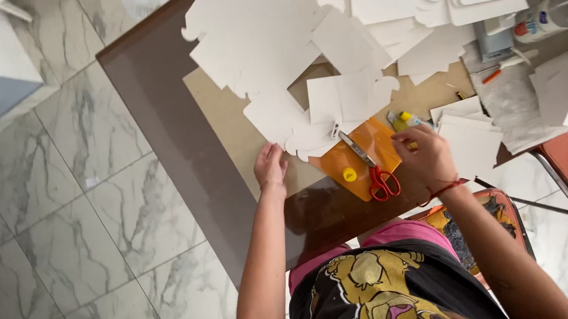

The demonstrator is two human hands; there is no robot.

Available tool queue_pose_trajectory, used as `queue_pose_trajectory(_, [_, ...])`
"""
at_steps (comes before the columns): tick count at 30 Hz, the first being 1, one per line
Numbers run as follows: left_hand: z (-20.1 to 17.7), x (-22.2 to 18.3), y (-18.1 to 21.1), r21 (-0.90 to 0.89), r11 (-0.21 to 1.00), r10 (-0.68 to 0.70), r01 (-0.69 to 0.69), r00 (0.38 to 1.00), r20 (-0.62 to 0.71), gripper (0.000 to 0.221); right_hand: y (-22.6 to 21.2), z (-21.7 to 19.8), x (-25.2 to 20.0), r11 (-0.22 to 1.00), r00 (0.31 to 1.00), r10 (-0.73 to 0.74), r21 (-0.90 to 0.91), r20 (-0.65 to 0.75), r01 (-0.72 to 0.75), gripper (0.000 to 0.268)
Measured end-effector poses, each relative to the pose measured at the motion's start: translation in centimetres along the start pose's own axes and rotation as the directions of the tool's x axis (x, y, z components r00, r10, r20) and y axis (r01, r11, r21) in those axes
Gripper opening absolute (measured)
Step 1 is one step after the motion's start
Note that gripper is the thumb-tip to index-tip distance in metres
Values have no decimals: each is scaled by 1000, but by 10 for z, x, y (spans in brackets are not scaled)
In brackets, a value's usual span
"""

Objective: Assembling cardboard boxes from flat-packed templates by folding and gluing.

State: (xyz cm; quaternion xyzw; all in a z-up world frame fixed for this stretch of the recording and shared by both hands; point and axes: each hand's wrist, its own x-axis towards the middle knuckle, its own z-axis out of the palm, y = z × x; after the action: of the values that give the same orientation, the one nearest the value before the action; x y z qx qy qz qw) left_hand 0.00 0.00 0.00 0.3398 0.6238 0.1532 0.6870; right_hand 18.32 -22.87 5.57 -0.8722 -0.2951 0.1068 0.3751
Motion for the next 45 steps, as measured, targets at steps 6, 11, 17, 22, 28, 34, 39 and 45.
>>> queue_pose_trajectory(6, [9, 40, -14, 9, 998, 55, -54, 985, -161, 61, -22, 23, 31, 999, 999, 37, -17, 30, -37, 22])
queue_pose_trajectory(11, [7, 43, -14, 75, 985, 169, -154, 950, -262, 59, -49, 28, 63, 829, 889, 411, 324, 199, -456, 41])
queue_pose_trajectory(17, [6, 57, -11, 56, 991, 132, -123, 969, -211, 50, -39, 55, 69, 793, 864, 491, 354, 109, -496, 49])
queue_pose_trajectory(22, [9, 47, 3, 33, 981, 194, -191, 958, -213, 34, -42, 43, 67, 761, 859, 509, 437, 54, -478, 35])
queue_pose_trajectory(28, [12, 11, 45, -119, 975, 162, -186, 968, -192, 23, 11, -5, 43, 583, 765, 633, 579, 116, -570, 20])
queue_pose_trajectory(34, [-12, -1, 65, -185, 933, 271, -309, 940, -207, 21, 69, -72, -7, 392, 573, 819, 720, 9, -572, 16])
queue_pose_trajectory(39, [-39, -22, 72, -316, 867, 337, -385, 921, -197, 25, 93, -82, -30, 528, 530, 828, 576, -186, -624, 16])
queue_pose_trajectory(45, [-103, -65, 32, -357, 884, 186, -303, 927, -327, 23, 14, -48, -17, 988, 972, 54, -126, -231, -85, 26])
